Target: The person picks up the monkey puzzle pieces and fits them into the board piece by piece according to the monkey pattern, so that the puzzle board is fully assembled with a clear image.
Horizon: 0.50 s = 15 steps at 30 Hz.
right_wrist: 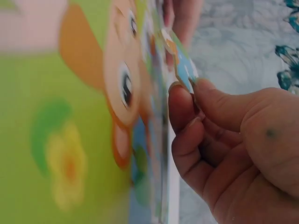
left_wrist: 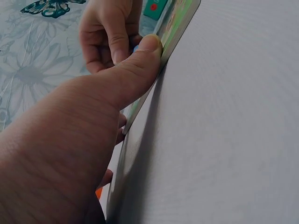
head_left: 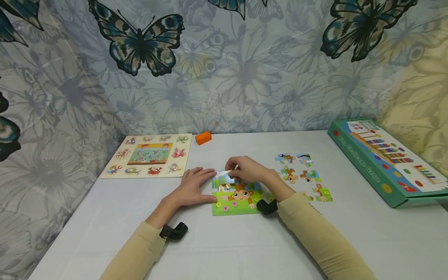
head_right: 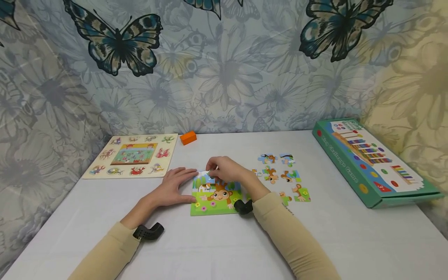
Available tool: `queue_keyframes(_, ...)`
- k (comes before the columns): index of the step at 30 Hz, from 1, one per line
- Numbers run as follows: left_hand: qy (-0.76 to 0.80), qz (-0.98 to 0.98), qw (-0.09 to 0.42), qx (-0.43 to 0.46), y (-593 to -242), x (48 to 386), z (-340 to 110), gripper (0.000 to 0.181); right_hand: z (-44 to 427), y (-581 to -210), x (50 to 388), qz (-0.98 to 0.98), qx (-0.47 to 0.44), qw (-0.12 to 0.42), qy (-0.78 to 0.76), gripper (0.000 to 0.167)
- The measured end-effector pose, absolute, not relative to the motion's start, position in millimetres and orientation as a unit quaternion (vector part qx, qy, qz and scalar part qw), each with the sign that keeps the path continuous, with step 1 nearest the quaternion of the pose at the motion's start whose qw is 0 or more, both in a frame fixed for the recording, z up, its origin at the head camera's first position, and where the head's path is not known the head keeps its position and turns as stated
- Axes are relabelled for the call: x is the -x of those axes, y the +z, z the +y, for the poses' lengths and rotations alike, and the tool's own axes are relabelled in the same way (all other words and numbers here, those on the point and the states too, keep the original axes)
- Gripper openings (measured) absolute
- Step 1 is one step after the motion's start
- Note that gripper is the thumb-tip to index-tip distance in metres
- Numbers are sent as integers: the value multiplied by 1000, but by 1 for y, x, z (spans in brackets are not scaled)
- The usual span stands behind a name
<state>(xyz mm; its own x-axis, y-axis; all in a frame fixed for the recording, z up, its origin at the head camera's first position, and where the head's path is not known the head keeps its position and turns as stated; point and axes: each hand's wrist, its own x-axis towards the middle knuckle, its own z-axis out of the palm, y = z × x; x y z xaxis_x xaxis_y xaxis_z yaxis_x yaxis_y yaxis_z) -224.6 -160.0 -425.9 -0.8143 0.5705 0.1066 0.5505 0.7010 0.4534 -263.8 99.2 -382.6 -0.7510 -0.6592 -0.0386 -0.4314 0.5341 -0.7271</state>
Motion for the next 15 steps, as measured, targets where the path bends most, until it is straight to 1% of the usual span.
queue_keyframes(5,241,920,20,-308,-425,224,-161,85,89,-385,262,871,325,148,-338,13)
queue_keyframes(11,238,919,14,-314,-426,224,-161,84,86,-382,259,884,353,125,-280,20)
queue_keyframes(15,239,919,12,-314,-425,224,-161,84,88,-379,259,883,363,137,-263,25)
